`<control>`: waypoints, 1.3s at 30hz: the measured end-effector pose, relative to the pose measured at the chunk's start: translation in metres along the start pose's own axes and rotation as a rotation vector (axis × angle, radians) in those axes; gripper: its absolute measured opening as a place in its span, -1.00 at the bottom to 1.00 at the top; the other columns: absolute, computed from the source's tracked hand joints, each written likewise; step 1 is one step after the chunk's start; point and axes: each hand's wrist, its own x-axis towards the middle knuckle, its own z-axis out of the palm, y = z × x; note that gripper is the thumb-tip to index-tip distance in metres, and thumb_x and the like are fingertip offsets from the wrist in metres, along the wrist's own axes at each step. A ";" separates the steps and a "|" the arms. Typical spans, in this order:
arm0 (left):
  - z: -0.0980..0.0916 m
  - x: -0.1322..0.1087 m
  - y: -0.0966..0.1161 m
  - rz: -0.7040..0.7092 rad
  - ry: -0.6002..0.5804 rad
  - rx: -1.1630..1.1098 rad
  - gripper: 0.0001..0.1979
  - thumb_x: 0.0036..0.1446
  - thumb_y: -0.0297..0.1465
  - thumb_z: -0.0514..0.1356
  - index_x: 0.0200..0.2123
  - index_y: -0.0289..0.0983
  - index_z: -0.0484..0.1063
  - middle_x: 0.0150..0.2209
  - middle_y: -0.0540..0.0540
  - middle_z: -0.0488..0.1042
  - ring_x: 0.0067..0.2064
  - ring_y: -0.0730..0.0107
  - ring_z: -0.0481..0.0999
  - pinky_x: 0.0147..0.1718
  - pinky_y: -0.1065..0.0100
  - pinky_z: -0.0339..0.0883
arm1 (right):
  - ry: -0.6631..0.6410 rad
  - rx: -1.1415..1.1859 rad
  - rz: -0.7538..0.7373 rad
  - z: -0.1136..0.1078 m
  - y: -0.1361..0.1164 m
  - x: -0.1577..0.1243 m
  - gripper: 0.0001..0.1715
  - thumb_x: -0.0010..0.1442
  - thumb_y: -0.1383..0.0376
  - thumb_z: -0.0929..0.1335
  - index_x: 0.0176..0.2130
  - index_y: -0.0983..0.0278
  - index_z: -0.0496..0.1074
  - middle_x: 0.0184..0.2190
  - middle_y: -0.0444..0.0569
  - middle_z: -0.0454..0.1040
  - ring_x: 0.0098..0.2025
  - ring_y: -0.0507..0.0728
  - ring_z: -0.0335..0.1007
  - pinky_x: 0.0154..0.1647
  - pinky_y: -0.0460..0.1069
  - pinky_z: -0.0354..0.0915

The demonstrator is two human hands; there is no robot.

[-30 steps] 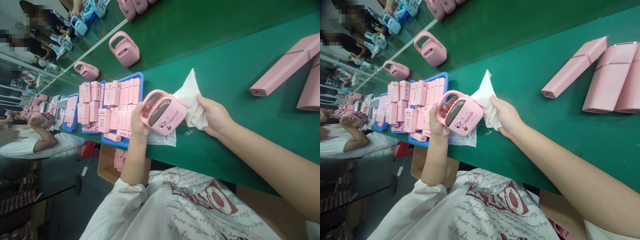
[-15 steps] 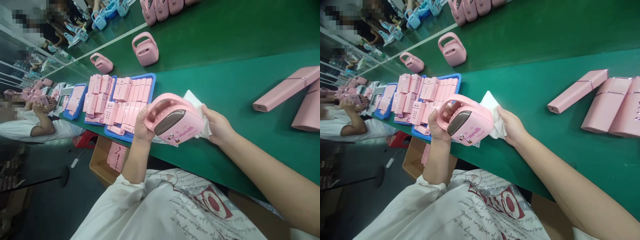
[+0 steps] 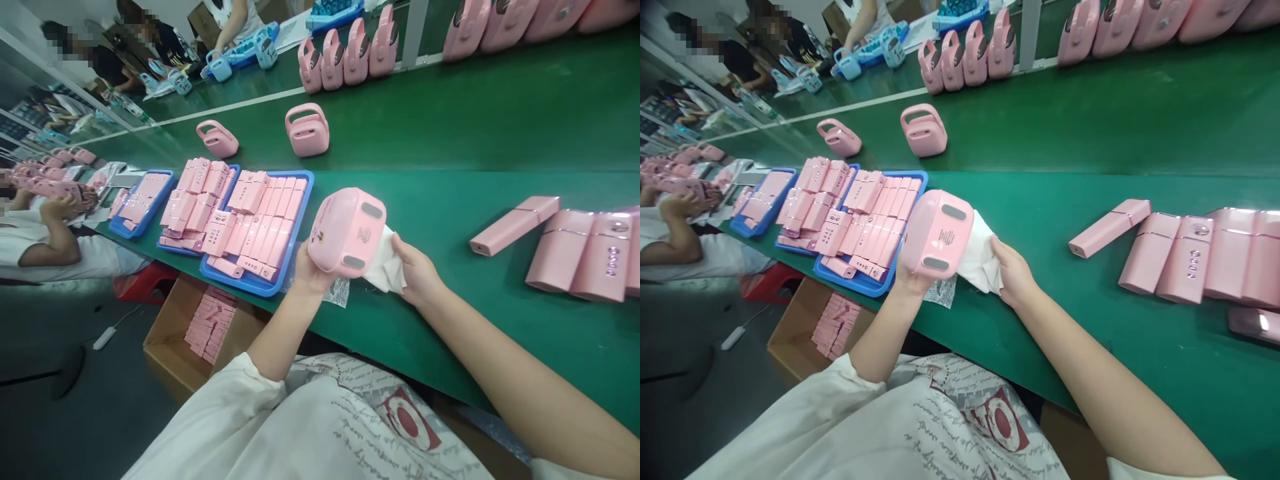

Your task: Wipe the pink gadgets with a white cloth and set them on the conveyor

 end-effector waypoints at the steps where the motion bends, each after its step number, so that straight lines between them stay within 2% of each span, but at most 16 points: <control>1: 0.000 0.002 -0.001 -0.025 0.037 -0.060 -0.64 0.27 -0.20 -0.06 -0.10 -0.24 0.43 -0.18 -0.12 0.58 0.10 0.19 0.48 0.08 0.16 0.40 | -0.001 0.004 0.005 0.001 0.000 0.000 -0.51 0.06 -0.08 0.41 -0.21 0.25 0.49 -0.22 0.07 0.61 -0.07 0.34 0.54 -0.04 0.25 0.47; 3: 0.001 0.003 0.000 -0.096 0.113 -0.176 -0.76 0.25 -0.40 -0.05 -0.29 -0.25 0.41 -0.41 -0.06 0.53 -0.15 0.36 0.56 -0.02 0.29 0.45 | 0.013 0.018 0.015 0.002 0.000 -0.001 -0.52 0.07 -0.06 0.40 -0.20 0.25 0.50 -0.19 0.08 0.60 -0.03 0.35 0.52 -0.01 0.25 0.46; 4: 0.002 0.004 0.002 -0.136 0.151 -0.236 -0.76 0.24 -0.48 -0.06 -0.38 -0.25 0.37 -0.53 -0.01 0.45 -0.32 0.44 0.54 -0.10 0.35 0.47 | 0.037 0.032 0.024 0.003 -0.001 -0.001 -0.54 0.07 -0.05 0.40 -0.21 0.25 0.50 -0.19 0.09 0.60 -0.01 0.35 0.51 0.00 0.25 0.46; 6: 0.006 0.002 0.007 -0.193 0.197 -0.344 -0.70 0.24 -0.57 -0.09 -0.51 -0.25 0.25 -0.68 0.07 0.25 -0.56 0.55 0.38 -0.20 0.42 0.48 | 0.104 0.074 0.031 0.005 -0.002 0.000 -0.56 0.08 -0.02 0.41 -0.21 0.26 0.51 -0.19 0.09 0.60 0.01 0.34 0.49 0.03 0.24 0.45; 7: 0.008 0.002 0.010 -0.205 0.208 -0.384 -0.68 0.25 -0.58 -0.11 -0.53 -0.24 0.21 -0.71 0.09 0.19 -0.61 0.56 0.33 -0.21 0.43 0.48 | 0.143 0.098 0.027 0.005 -0.003 0.002 -0.58 0.09 0.00 0.41 -0.21 0.27 0.51 -0.18 0.09 0.60 0.01 0.33 0.49 0.05 0.24 0.44; 8: 0.010 0.001 0.013 -0.211 0.215 -0.414 -0.67 0.26 -0.57 -0.12 -0.54 -0.23 0.20 -0.72 0.09 0.18 -0.60 0.56 0.34 -0.19 0.41 0.48 | 0.183 0.120 0.016 0.004 -0.004 0.003 -0.59 0.10 0.01 0.40 -0.21 0.27 0.51 -0.16 0.09 0.60 0.01 0.32 0.50 0.06 0.23 0.44; 10: 0.014 -0.001 0.017 -0.224 0.235 -0.451 -0.68 0.30 -0.53 -0.15 -0.47 -0.23 0.25 -0.65 0.05 0.31 -0.47 0.48 0.48 -0.13 0.33 0.49 | 0.264 0.158 -0.037 0.002 -0.008 0.007 -0.61 0.13 0.04 0.38 -0.19 0.28 0.51 -0.12 0.07 0.58 0.00 0.30 0.50 0.07 0.21 0.43; 12: 0.018 -0.002 0.018 -0.244 0.260 -0.468 -0.71 0.31 -0.50 -0.15 -0.32 -0.26 0.34 -0.50 -0.03 0.48 -0.29 0.37 0.58 -0.11 0.24 0.51 | 0.328 0.177 -0.126 -0.001 -0.011 0.011 -0.61 0.15 0.05 0.38 -0.17 0.29 0.51 -0.11 0.06 0.58 0.01 0.28 0.50 0.08 0.19 0.43; 14: 0.019 -0.002 0.018 -0.253 0.248 -0.479 -0.72 0.30 -0.51 -0.12 -0.13 -0.31 0.36 -0.33 -0.11 0.56 -0.19 0.28 0.61 -0.16 0.22 0.54 | 0.336 0.158 -0.247 -0.003 -0.014 0.013 -0.59 0.14 0.03 0.40 -0.17 0.30 0.51 -0.13 0.05 0.58 0.04 0.26 0.48 0.09 0.18 0.43; 18: 0.017 -0.003 0.013 -0.226 0.188 -0.486 -0.67 0.29 -0.54 -0.11 0.03 -0.40 0.33 -0.33 -0.15 0.57 -0.29 0.28 0.63 -0.31 0.30 0.56 | 0.256 0.033 -0.474 -0.002 -0.014 0.006 -0.52 0.08 -0.06 0.43 -0.23 0.29 0.52 -0.20 0.03 0.60 0.09 0.25 0.45 0.10 0.16 0.41; 23: 0.012 -0.010 0.012 -0.274 0.136 -0.440 -0.63 0.30 -0.54 -0.12 0.06 -0.38 0.35 -0.37 -0.14 0.57 -0.39 0.33 0.61 -0.47 0.40 0.53 | 0.198 -0.084 -0.626 0.005 -0.010 -0.010 -0.49 0.13 -0.09 0.38 -0.21 0.28 0.54 -0.18 0.02 0.59 0.02 0.26 0.49 0.05 0.15 0.44; 28: 0.010 -0.015 0.014 -0.293 0.106 -0.401 -0.58 0.27 -0.58 -0.08 0.12 -0.31 0.35 -0.38 -0.09 0.58 -0.43 0.41 0.59 -0.57 0.54 0.41 | 0.229 -0.139 -0.647 0.005 -0.011 -0.014 -0.48 0.14 -0.11 0.37 -0.23 0.28 0.53 -0.21 0.02 0.59 0.02 0.26 0.49 0.05 0.15 0.44; 34: 0.007 -0.016 0.009 -0.214 -0.027 -0.419 -0.56 0.30 -0.48 -0.05 0.20 -0.27 0.33 -0.22 -0.16 0.62 -0.30 0.32 0.61 -0.27 0.34 0.52 | 0.295 -0.119 -0.582 0.000 -0.014 -0.005 -0.50 0.09 -0.09 0.40 -0.25 0.28 0.51 -0.14 0.03 0.58 0.01 0.25 0.50 0.04 0.17 0.45; 39: 0.003 -0.011 0.014 -0.279 0.015 -0.460 -0.58 0.30 -0.52 -0.05 0.16 -0.30 0.37 -0.31 -0.13 0.62 -0.39 0.37 0.60 -0.43 0.45 0.47 | 0.492 -0.114 -0.645 -0.012 -0.028 0.016 -0.59 0.14 0.00 0.35 -0.24 0.28 0.48 -0.21 0.05 0.57 -0.04 0.24 0.52 0.02 0.19 0.47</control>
